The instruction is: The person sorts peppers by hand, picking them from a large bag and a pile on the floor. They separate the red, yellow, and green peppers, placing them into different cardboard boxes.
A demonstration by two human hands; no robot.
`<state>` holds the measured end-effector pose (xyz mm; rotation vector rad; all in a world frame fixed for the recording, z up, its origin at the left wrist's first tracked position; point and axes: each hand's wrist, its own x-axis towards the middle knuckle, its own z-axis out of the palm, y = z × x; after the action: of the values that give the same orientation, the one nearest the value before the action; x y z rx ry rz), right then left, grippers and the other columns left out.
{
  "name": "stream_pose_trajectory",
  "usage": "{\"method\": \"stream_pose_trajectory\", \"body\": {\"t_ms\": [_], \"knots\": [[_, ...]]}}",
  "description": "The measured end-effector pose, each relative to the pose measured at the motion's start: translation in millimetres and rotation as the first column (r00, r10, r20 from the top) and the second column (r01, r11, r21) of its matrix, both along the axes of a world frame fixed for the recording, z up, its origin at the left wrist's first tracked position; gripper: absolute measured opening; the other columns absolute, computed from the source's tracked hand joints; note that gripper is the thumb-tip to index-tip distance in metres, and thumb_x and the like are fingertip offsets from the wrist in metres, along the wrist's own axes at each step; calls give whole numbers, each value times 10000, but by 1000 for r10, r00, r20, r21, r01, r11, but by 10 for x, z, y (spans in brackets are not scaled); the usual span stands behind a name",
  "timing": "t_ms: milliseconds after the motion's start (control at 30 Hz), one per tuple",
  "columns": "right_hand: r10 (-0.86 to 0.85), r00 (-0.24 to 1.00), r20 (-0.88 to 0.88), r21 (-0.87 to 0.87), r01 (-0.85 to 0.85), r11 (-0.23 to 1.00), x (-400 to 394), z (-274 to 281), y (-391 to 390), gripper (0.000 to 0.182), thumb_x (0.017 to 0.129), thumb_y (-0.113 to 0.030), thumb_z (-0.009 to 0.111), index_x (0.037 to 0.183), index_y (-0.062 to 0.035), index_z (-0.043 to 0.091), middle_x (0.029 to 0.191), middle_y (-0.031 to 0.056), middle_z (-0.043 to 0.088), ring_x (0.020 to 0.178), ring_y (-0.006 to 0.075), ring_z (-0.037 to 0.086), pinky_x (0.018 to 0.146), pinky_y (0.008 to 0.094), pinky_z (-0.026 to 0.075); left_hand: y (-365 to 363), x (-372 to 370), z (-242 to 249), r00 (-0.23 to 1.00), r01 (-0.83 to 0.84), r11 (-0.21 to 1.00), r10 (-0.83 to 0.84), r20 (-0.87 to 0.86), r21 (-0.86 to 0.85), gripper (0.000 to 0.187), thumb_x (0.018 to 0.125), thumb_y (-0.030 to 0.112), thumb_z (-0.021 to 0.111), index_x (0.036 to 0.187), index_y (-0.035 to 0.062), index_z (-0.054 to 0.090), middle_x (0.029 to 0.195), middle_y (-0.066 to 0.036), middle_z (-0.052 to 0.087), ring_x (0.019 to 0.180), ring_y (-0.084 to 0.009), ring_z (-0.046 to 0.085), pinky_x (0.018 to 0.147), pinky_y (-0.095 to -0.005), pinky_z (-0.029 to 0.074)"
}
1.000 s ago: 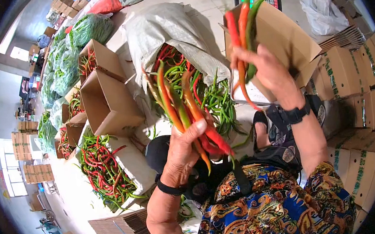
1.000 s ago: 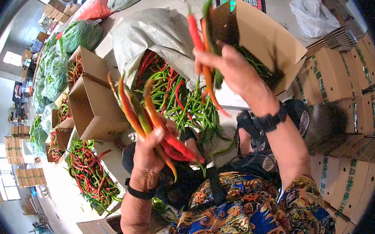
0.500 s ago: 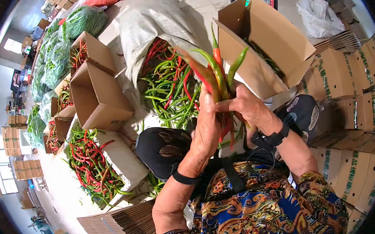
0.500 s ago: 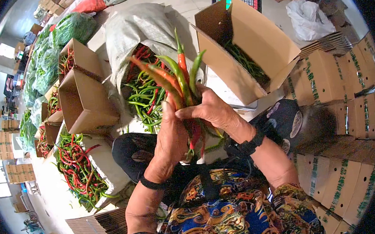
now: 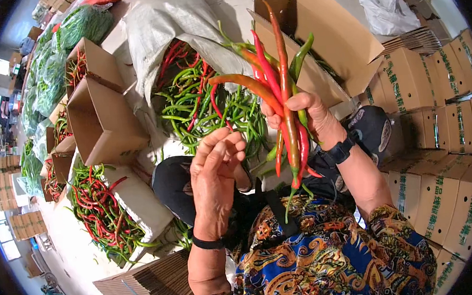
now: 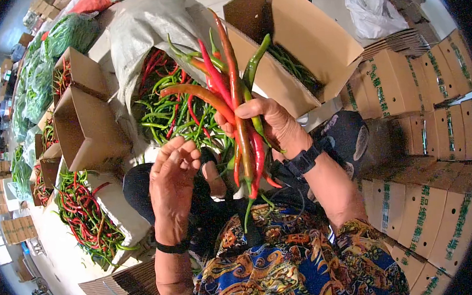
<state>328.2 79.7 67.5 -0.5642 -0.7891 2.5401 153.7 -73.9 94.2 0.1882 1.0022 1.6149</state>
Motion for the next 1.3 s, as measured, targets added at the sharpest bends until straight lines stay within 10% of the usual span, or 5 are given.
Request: {"method": "stream_pose_trajectory", "body": {"t_ms": [567, 833, 1100, 1200, 1300], "knots": [[-176, 979, 102, -12, 179, 984, -345, 208, -115, 412, 747, -190, 655, 1108, -8, 576, 911, 103, 663, 853, 201, 648, 859, 337, 519, 467, -19, 116, 854, -134, 965, 227, -469, 224, 225, 961, 207, 552, 1105, 36, 525, 1032, -113, 657, 881, -149, 621, 722, -259, 495], [-194, 954, -228, -182, 154, 971, -310, -58, 108, 462, 744, -219, 680, 1115, 9, 526, 823, 48, 586, 733, 153, 585, 714, 312, 486, -510, -1014, 666, 216, -524, 756, 562, -798, 391, 221, 985, 181, 491, 1123, 13, 531, 896, -97, 641, 776, -137, 610, 697, -260, 491], [-125, 856, -502, -259, -11, 966, -320, -101, 125, 647, 733, -172, 666, 1321, -74, 415, 805, 21, 470, 707, 141, 501, 678, 303, 445, -1998, -1980, 670, 97, -505, 851, -109, -989, -143, 312, 975, 170, 489, 1248, 35, 556, 888, -17, 583, 816, -85, 514, 653, -219, 399], [-117, 865, -487, -239, -3, 971, -354, -100, 86, 677, 716, -180, 673, 1332, -77, 411, 820, 24, 476, 716, 142, 501, 684, 302, 443, -1885, -1601, 514, -192, -578, 796, -344, -919, -177, 324, 936, 169, 551, 1245, 73, 572, 1108, -94, 633, 1019, -185, 566, 782, -271, 466], [-104, 896, -432, -206, 14, 978, -391, -80, 57, 649, 693, -193, 684, 1274, -30, 447, 820, 26, 490, 721, 147, 510, 690, 312, 448, -1461, -844, 705, 314, -301, 918, -162, -936, -260, 288, 871, 140, 586, 1104, -24, 623, 1019, -103, 644, 953, -180, 584, 849, -301, 461]]}}
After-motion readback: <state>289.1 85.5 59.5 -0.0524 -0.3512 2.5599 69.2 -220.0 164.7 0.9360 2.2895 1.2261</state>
